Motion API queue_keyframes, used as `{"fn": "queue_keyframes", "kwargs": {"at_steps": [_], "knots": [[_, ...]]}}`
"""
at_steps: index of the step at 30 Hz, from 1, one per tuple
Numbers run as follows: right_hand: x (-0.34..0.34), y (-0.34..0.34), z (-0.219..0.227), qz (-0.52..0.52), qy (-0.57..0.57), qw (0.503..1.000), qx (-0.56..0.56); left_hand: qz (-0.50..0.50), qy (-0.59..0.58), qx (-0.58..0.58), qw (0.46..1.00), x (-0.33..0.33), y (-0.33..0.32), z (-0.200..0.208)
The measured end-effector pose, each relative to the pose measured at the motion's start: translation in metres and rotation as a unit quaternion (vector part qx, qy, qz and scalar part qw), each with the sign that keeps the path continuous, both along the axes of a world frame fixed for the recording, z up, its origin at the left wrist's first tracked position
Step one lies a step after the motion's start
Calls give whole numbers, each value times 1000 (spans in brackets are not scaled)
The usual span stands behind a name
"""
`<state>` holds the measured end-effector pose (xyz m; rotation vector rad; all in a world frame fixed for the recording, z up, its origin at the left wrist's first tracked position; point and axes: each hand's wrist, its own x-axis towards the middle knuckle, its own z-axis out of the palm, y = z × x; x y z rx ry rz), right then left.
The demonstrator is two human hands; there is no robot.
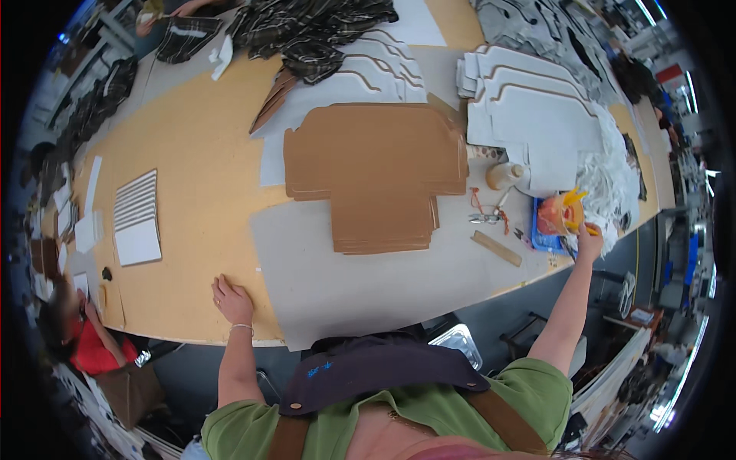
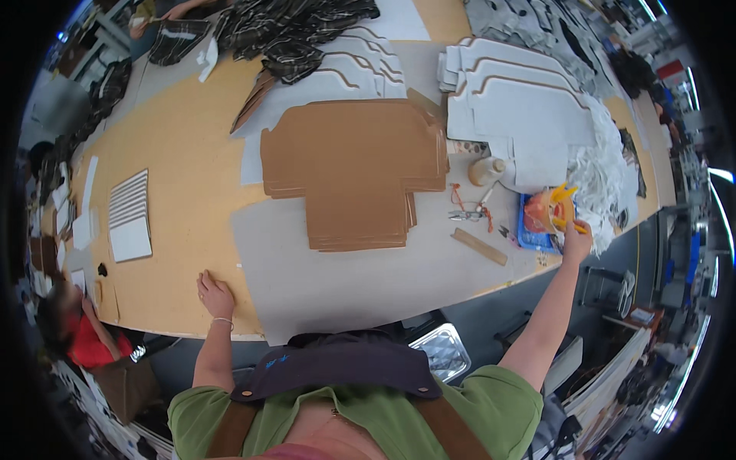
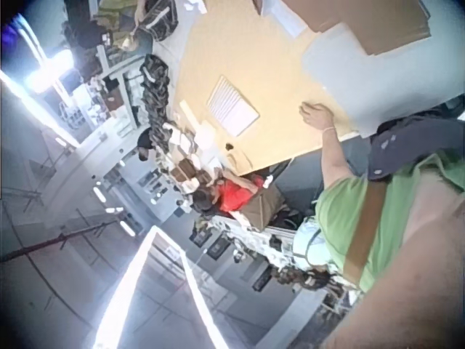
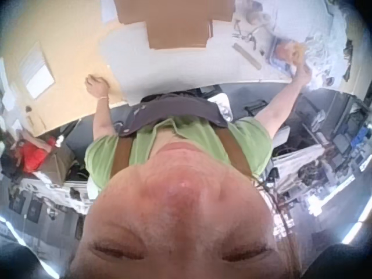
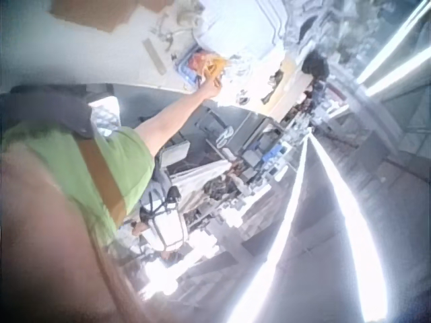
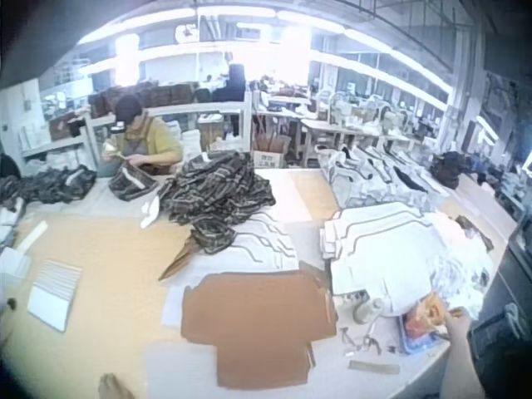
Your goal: The recorder joins leather and stiffener components using pliers, a wooden block for pressing, and adhesive applied with a brush.
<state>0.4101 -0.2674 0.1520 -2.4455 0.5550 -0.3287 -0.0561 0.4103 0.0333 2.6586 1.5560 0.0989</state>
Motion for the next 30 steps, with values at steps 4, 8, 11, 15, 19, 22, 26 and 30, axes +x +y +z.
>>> {"fn": "queue_keyframes", "kwargs": {"at_steps": [4, 8, 11, 15, 19, 22, 26, 30], "knots": [[10, -2, 12, 2, 125, 967, -221, 44, -24, -15, 999, 15, -3, -15], [-18, 94, 32, 45, -163, 944, -283, 67, -49, 30, 996, 25, -13, -13], [-53, 158, -10, 245, -156, 957, -2, 78, -51, 27, 995, 23, -10, -11], [-119, 232, -69, 356, 77, 931, -21, 102, -25, 4, 994, 29, -8, -11], [-138, 244, -102, 395, 47, 913, -93, 25, -197, 1, 980, 99, 16, -4], [-145, 246, -119, 454, -39, 883, -115, -170, -310, -32, 935, 226, 1, 50], [-148, 244, -137, 453, -77, 880, -122, -315, -414, -237, 820, 395, -66, 83], [-147, 242, -131, 464, -52, 881, -77, -376, -353, -396, 760, 521, -152, 68]]}}
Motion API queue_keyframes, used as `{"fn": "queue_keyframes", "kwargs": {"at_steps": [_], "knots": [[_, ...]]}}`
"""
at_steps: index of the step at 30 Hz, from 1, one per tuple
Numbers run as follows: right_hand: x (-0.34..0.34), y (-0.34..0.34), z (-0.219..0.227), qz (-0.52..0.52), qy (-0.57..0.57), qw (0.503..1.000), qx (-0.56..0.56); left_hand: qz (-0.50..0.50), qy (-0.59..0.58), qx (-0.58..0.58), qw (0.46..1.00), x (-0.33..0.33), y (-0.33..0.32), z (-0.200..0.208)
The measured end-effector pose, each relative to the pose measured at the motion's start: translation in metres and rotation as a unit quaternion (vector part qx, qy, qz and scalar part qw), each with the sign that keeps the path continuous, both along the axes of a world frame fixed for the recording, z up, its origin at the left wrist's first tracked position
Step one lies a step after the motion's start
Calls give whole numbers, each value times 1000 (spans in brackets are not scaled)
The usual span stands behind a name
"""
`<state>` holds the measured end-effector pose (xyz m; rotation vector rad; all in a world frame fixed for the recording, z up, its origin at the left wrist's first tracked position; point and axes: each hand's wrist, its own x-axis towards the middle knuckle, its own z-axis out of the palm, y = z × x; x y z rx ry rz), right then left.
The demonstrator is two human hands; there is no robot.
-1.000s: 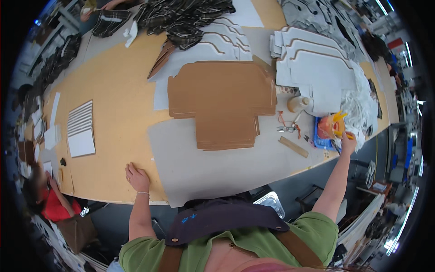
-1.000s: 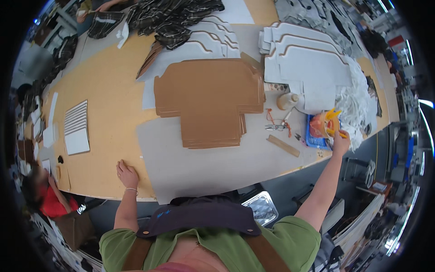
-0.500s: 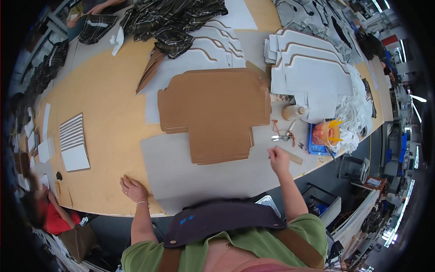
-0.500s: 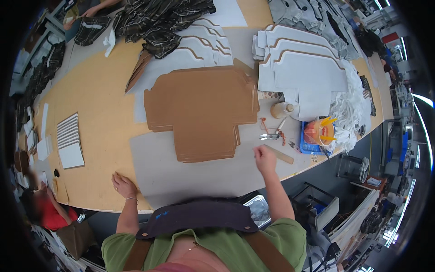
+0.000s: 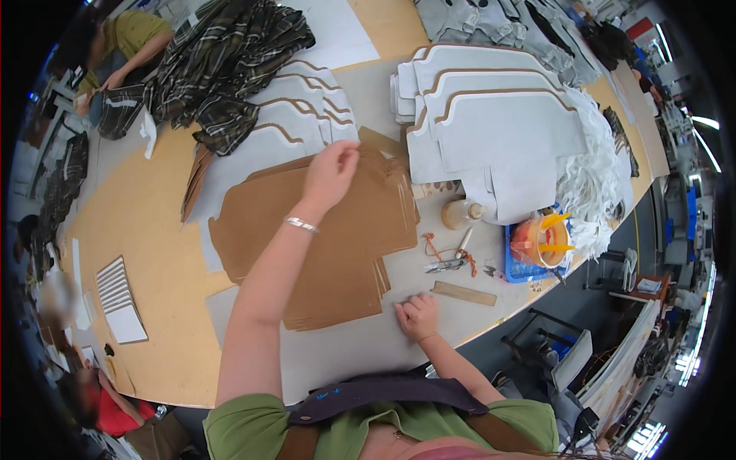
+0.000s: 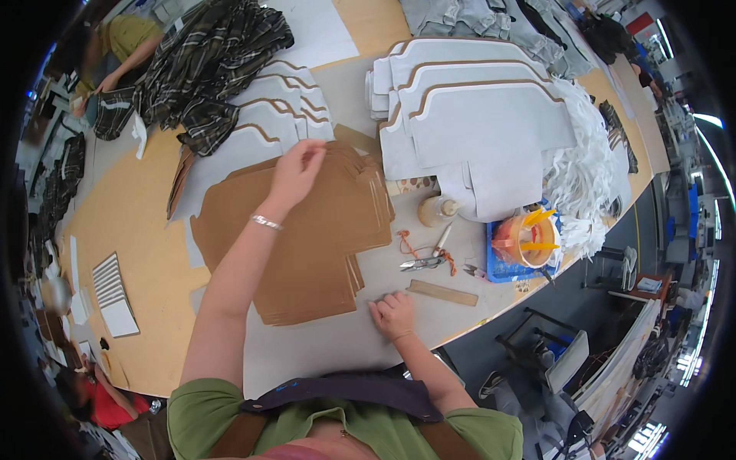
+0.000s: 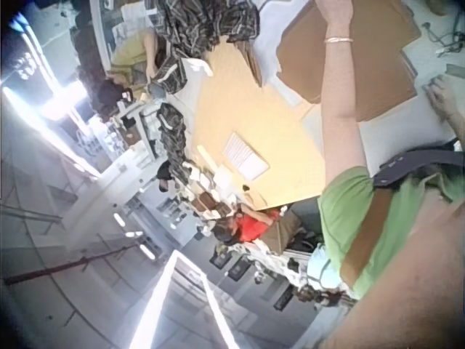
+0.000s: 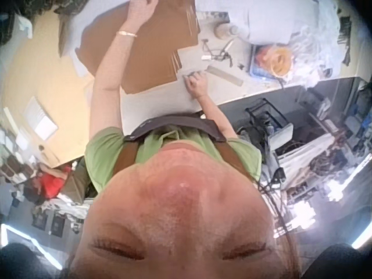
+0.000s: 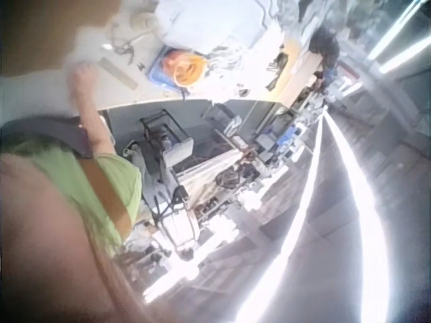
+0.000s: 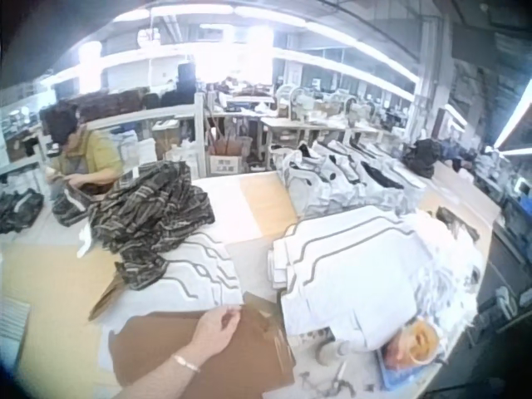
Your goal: The recorder joins leather and stiffener components using pliers, a wooden block for pressing, and adhesive applied with a brush.
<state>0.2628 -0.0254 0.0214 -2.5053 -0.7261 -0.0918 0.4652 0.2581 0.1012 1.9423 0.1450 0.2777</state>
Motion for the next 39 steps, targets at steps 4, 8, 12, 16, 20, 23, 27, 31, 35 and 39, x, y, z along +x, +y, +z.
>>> {"fn": "queue_keyframes", "kwargs": {"at_steps": [4, 8, 12, 16, 20, 23, 27, 31, 35, 39], "knots": [[0, -5, -3, 18, 18, 1000, -5, -49, 22, 44, 998, 78, -69, -28], [0, -5, -4, -2, 48, 999, 4, 39, 90, 62, 993, 115, -115, -35], [1, -4, 0, -3, 66, 998, -2, 94, 171, 54, 979, 130, -125, -27], [5, -4, 4, 4, 78, 997, 12, 18, 243, 102, 964, 147, -132, -15], [8, -5, 4, 8, 83, 996, 17, -16, 143, 38, 989, 152, -145, -6], [7, -6, 7, 12, 80, 997, 16, 97, 97, 106, 985, 162, -136, -17], [6, -5, 6, 14, 85, 996, 23, 204, 145, -44, 967, 186, -100, -40], [9, -6, 7, 12, 80, 996, 34, 191, 147, -10, 970, 191, -99, -41], [9, -5, 7, 9, 84, 996, 32, 155, 87, -39, 983, 187, -103, -35], [9, -5, 10, 15, 82, 996, 22, 205, 78, 14, 976, 182, -110, -34]]}}
